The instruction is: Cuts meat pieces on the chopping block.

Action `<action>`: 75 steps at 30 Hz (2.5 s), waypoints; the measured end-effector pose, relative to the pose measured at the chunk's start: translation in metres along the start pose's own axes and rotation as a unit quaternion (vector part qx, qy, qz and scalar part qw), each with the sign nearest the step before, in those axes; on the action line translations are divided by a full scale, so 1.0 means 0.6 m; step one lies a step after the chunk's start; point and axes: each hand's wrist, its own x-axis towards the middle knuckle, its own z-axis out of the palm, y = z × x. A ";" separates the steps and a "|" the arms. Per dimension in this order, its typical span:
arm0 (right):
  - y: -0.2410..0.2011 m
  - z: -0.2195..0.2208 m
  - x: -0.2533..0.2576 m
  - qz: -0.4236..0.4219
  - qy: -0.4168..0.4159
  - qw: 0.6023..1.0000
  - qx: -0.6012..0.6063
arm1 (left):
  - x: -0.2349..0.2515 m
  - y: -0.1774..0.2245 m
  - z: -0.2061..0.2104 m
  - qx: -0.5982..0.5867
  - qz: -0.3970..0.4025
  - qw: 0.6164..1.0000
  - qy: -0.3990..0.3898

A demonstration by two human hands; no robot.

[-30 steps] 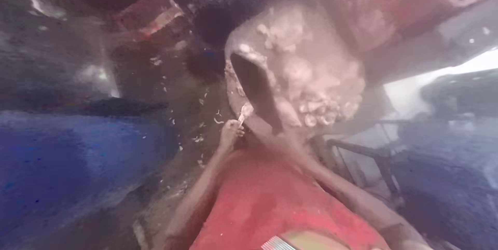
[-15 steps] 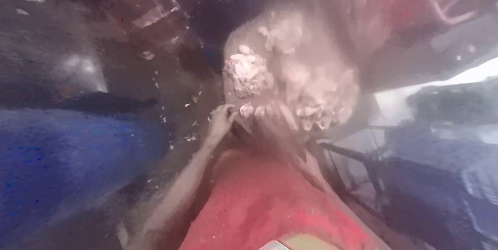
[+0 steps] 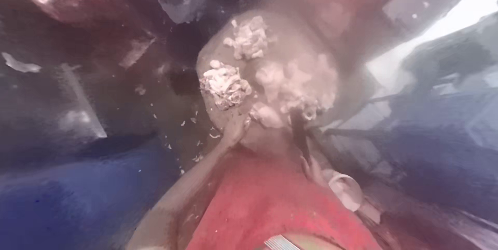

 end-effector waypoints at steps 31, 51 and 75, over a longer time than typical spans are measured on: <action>0.018 0.006 0.012 0.018 0.007 1.000 -0.007 | -0.014 -0.080 -0.182 -0.494 -0.103 0.862 0.044; -0.017 -0.027 0.016 0.081 -0.069 0.993 -0.044 | 0.041 0.018 -0.108 -0.150 0.029 0.986 0.073; -0.317 -0.059 0.004 -0.212 -0.148 0.963 0.082 | -0.102 0.016 0.049 -0.086 -0.064 0.994 0.021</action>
